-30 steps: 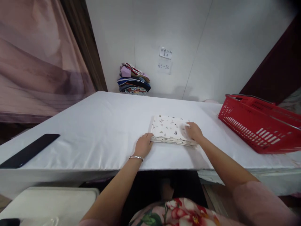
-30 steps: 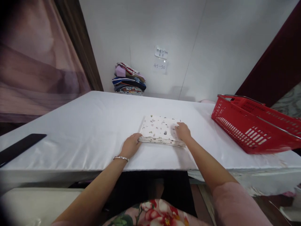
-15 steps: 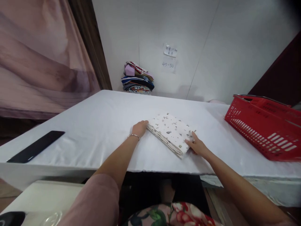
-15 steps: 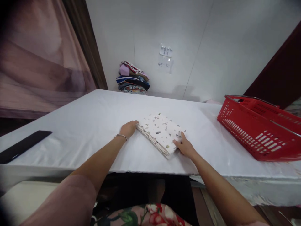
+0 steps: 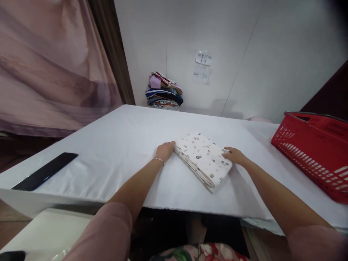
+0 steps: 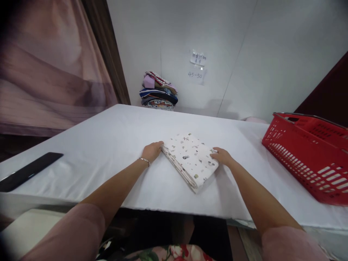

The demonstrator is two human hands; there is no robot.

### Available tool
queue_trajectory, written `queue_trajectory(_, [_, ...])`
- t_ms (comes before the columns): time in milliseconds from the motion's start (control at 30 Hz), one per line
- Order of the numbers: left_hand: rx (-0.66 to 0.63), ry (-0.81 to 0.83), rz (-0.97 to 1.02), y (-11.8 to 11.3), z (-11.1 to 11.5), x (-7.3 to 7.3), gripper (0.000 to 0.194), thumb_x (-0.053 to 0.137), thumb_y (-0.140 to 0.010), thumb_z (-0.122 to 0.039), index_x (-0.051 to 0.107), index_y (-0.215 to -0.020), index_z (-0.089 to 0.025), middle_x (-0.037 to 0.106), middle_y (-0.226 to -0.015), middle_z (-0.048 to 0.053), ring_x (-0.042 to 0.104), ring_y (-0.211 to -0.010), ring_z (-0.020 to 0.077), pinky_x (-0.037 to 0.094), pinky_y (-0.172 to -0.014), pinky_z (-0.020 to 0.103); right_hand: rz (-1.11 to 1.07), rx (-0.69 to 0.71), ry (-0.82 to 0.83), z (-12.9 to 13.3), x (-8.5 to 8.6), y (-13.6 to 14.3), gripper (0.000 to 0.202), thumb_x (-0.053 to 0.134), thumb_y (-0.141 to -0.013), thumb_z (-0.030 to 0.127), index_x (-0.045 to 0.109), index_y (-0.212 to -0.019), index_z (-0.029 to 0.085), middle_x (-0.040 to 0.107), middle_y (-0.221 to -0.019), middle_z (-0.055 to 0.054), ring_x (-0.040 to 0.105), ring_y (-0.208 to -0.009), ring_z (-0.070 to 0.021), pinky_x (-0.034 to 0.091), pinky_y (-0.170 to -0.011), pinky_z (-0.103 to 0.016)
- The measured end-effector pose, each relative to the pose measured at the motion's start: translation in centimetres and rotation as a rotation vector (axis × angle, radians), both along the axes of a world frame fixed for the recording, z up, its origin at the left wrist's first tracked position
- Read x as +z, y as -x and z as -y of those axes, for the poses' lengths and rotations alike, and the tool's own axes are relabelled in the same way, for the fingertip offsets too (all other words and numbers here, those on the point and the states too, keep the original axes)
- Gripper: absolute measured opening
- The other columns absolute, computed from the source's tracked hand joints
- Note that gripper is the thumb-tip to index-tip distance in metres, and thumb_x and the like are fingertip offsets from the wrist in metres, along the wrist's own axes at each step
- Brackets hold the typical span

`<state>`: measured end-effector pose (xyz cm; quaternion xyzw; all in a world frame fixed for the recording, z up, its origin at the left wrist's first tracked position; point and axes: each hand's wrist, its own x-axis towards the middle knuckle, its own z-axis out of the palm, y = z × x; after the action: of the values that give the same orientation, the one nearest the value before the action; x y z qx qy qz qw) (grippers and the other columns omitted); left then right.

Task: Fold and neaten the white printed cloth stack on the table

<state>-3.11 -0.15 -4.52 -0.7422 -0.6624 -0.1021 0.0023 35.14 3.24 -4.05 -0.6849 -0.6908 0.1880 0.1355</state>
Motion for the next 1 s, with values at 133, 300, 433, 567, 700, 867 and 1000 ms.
queue_trajectory(133, [-0.031, 0.006, 0.034, -1.4, -2.6, 0.2, 0.032, 0.038, -0.085, -0.021, 0.048, -0.115, -0.028, 0.063, -0.105, 0.004, 0.057, -0.094, 0.0197, 0.042, -0.074, 0.029, -0.041, -0.11, -0.102, -0.9, 0.1, -1.6, 0.051, 0.065, -0.064, 0.036, 0.063, -0.111, 0.016, 0.065, -0.101, -0.01, 0.061, -0.088, -0.0231, 0.045, -0.079, -0.032])
queue_trajectory(300, [0.0, 0.031, 0.1, -4.7, -5.7, 0.1, 0.035, 0.037, -0.085, -0.018, 0.048, -0.116, -0.028, 0.062, -0.103, 0.005, 0.059, -0.091, 0.0186, 0.042, -0.074, 0.029, -0.246, -0.32, -0.093, 0.1, -0.5, -4.2, 0.049, 0.068, -0.06, 0.04, 0.068, -0.101, 0.014, 0.068, -0.095, -0.01, 0.061, -0.087, -0.0261, 0.045, -0.076, -0.034])
queue_trajectory(433, [0.031, 0.011, 0.277, -4.8, -5.6, -0.4, 0.038, 0.041, -0.083, -0.019, 0.047, -0.119, -0.028, 0.06, -0.11, 0.005, 0.058, -0.092, 0.0177, 0.043, -0.076, 0.029, -0.566, -0.323, -0.094, 2.4, -1.7, -5.4, 0.049, 0.055, -0.07, 0.054, 0.068, -0.1, 0.017, 0.067, -0.103, -0.007, 0.059, -0.095, -0.0246, 0.045, -0.082, -0.034])
queue_trajectory(567, [0.163, -0.055, 0.529, -4.2, -3.3, -0.7, 0.039, 0.05, -0.079, -0.021, 0.049, -0.118, -0.022, 0.059, -0.113, 0.005, 0.058, -0.088, 0.0153, 0.044, -0.077, 0.027, -0.57, -0.33, -0.256, 4.1, -2.7, -5.0, 0.05, 0.049, -0.074, 0.056, 0.068, -0.1, 0.017, 0.066, -0.107, -0.007, 0.055, -0.105, -0.0247, 0.04, -0.091, -0.033])
queue_trajectory(700, [0.181, 0.095, 0.716, -5.7, -0.4, -0.9, 0.014, 0.054, -0.077, -0.028, 0.064, -0.081, -0.019, 0.067, -0.081, 0.002, 0.059, -0.078, 0.0143, 0.044, -0.07, 0.024, -0.553, -0.343, -0.338, 4.5, -3.1, -4.2, 0.05, 0.049, -0.075, 0.054, 0.068, -0.097, 0.014, 0.068, -0.101, -0.008, 0.056, -0.102, -0.0263, 0.041, -0.09, -0.035])
queue_trajectory(867, [0.213, 0.262, 0.985, -9.0, 1.8, -0.4, 0.014, 0.058, -0.073, -0.029, 0.065, -0.071, -0.017, 0.064, -0.068, 0.001, 0.056, -0.061, 0.0106, 0.042, -0.055, 0.02, -0.558, -0.319, -0.381, 4.4, -3.2, -4.2, 0.049, 0.049, -0.074, 0.053, 0.069, -0.094, 0.013, 0.069, -0.097, -0.009, 0.057, -0.099, -0.0275, 0.043, -0.087, -0.036])
queue_trajectory(1000, [0.3, 0.325, 1.058, -10.4, 1.9, 0.2, 0.013, 0.059, -0.071, -0.027, 0.066, -0.074, -0.016, 0.061, -0.061, 0.0, 0.051, -0.05, 0.0086, 0.039, -0.047, 0.019, -0.57, -0.308, -0.394, 4.5, -3.2, -4.2, 0.049, 0.05, -0.073, 0.052, 0.069, -0.094, 0.012, 0.069, -0.097, -0.009, 0.058, -0.098, -0.0269, 0.043, -0.087, -0.036])
